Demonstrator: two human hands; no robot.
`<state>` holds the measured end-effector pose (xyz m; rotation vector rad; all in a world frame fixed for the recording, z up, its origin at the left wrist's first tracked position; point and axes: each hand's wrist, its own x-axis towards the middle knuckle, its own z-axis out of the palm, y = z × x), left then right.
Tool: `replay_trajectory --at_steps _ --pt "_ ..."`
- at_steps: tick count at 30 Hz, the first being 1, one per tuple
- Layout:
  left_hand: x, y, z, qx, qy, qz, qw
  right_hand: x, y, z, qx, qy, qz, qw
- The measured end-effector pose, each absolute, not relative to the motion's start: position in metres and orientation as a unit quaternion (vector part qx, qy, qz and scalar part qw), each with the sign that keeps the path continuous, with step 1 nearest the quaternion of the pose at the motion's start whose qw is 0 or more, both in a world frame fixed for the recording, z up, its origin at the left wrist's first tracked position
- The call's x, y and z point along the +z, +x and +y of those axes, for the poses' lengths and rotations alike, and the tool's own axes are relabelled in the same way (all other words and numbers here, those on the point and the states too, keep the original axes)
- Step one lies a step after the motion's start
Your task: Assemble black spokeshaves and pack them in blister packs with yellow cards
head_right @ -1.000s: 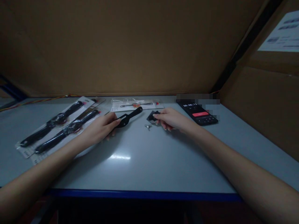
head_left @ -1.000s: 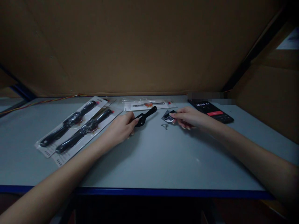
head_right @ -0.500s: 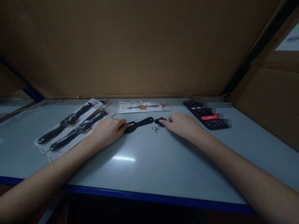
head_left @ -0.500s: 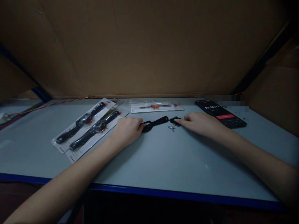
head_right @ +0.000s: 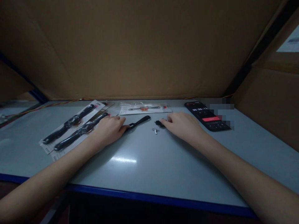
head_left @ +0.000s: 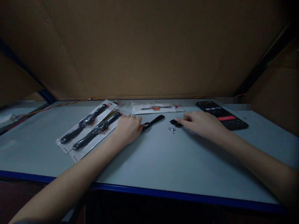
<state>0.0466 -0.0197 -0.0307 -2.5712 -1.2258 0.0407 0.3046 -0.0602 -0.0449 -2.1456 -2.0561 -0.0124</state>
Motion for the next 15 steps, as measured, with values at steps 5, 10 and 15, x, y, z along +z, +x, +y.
replay_trajectory --at_steps 5,10,15 --pt "-0.005 0.028 -0.008 0.012 -0.866 -0.481 0.136 -0.043 0.302 -0.062 -0.012 -0.715 -0.691 0.107" --pt "0.03 -0.039 0.02 0.002 -0.752 -0.638 0.164 -0.039 0.301 -0.065 -0.022 -0.699 -0.7 0.144" --pt "0.032 -0.091 0.036 0.098 -0.757 -0.645 0.028 -0.038 0.3 -0.065 -0.016 -0.704 -0.695 0.143"
